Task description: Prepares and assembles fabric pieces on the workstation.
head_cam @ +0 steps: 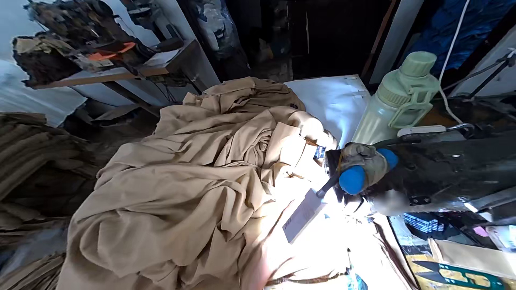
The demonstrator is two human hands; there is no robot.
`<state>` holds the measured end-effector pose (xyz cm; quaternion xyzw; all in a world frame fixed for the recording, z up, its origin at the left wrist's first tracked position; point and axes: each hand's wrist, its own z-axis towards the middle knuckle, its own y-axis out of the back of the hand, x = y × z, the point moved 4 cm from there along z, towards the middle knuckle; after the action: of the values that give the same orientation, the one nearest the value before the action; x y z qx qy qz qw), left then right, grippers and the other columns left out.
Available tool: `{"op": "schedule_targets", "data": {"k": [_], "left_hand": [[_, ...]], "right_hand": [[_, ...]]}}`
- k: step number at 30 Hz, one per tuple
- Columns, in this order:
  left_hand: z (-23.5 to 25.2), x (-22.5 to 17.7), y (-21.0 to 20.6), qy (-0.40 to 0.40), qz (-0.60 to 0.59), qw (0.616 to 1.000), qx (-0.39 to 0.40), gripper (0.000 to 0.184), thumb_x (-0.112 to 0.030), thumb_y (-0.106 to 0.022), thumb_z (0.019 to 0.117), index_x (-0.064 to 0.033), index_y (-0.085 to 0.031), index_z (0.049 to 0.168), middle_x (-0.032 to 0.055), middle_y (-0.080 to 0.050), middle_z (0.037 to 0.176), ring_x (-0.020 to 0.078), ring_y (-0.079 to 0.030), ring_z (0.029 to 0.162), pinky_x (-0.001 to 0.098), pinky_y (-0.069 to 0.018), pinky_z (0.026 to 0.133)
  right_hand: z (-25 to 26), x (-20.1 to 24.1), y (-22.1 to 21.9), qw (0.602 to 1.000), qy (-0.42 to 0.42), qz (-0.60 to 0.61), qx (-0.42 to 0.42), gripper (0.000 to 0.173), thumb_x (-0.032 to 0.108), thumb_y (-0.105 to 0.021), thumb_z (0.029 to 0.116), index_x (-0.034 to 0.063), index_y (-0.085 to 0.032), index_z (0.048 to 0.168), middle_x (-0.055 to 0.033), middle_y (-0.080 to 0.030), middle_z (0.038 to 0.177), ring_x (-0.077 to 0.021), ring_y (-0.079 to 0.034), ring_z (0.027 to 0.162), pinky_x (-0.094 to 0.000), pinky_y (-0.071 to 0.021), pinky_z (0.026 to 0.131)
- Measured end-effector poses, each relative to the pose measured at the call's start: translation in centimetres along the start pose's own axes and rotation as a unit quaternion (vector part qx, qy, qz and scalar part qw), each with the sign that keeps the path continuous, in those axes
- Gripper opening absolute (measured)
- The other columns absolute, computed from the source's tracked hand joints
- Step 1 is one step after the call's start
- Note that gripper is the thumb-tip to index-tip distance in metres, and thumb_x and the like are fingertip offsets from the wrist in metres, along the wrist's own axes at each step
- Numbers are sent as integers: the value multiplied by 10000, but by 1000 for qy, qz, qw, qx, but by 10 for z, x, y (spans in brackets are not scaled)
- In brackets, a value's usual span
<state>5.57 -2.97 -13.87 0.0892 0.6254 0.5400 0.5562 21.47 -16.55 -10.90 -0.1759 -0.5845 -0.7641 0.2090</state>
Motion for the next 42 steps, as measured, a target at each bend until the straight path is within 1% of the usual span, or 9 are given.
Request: {"op": "schedule_targets", "data": {"k": [3,8,12,17,21,24,28,37,42], "left_hand": [[-1,-68,-7,25,-44,995,91,565,-434,-637,955,9,-627,1305,208,-667,1249,315,-641,1176,483,-487,1018],[-16,-54,16,217,148,964,-48,366,-207,-595,962,-4,-688,1252,188,-693,1231,354,-638,1191,548,-464,1043],[-54,-109,98,59,317,927,-193,357,-224,-794,682,-35,-717,975,101,-730,841,301,-736,807,503,-584,756],[-76,-127,68,44,83,994,-48,196,-190,-656,898,-3,-691,854,130,-670,717,295,-693,691,500,-559,671],[-74,-107,44,24,-5,999,21,527,-423,-522,1024,-17,-626,705,108,-552,573,270,-591,549,461,-477,539],[-73,-96,49,7,113,984,136,645,-516,-455,1039,6,-660,721,183,-636,663,371,-679,691,551,-536,659],[-49,-69,87,233,266,896,268,430,-325,-492,1054,63,-673,1092,268,-669,1152,446,-620,1152,603,-445,992],[-43,-85,-22,122,-17,992,-23,377,-227,-484,1060,-13,-660,1317,181,-711,1203,300,-685,1123,455,-511,1010],[-51,-75,-28,63,23,991,-112,259,-148,-547,1007,-18,-765,1056,155,-755,980,287,-743,931,444,-585,844]], "right_hand": [[7,0,2,996,-55,43,-53,294,65,-519,995,42,-756,1167,-141,-755,1149,-340,-697,1141,-589,-429,1087],[13,-9,1,993,-108,44,-18,303,191,-533,1034,84,-757,1209,-98,-742,1226,-268,-674,1196,-456,-412,1138],[18,0,5,987,-110,77,-94,300,161,-543,1008,21,-753,1170,-177,-745,1161,-357,-690,1113,-517,-465,1053],[-3,30,-6,989,-89,80,-90,366,134,-582,985,-92,-655,1263,-261,-652,1300,-388,-592,1258,-513,-397,1127],[-30,58,-3,964,105,-77,-231,207,162,-596,931,75,-774,991,-139,-756,1036,-323,-717,1016,-502,-557,906],[-47,56,1,961,126,-90,-230,191,180,-592,938,157,-782,942,-91,-762,1012,-275,-718,995,-481,-555,893],[-76,38,-11,987,79,-54,-126,199,39,-673,864,88,-799,1010,-152,-757,1085,-368,-718,1030,-589,-548,891],[-82,30,-25,980,50,-51,-184,231,120,-586,925,146,-801,1007,-98,-757,1105,-297,-701,1063,-487,-538,922],[-82,29,-26,976,39,-39,-209,251,138,-558,943,170,-802,990,-78,-760,1096,-259,-699,1046,-446,-526,919]]}}
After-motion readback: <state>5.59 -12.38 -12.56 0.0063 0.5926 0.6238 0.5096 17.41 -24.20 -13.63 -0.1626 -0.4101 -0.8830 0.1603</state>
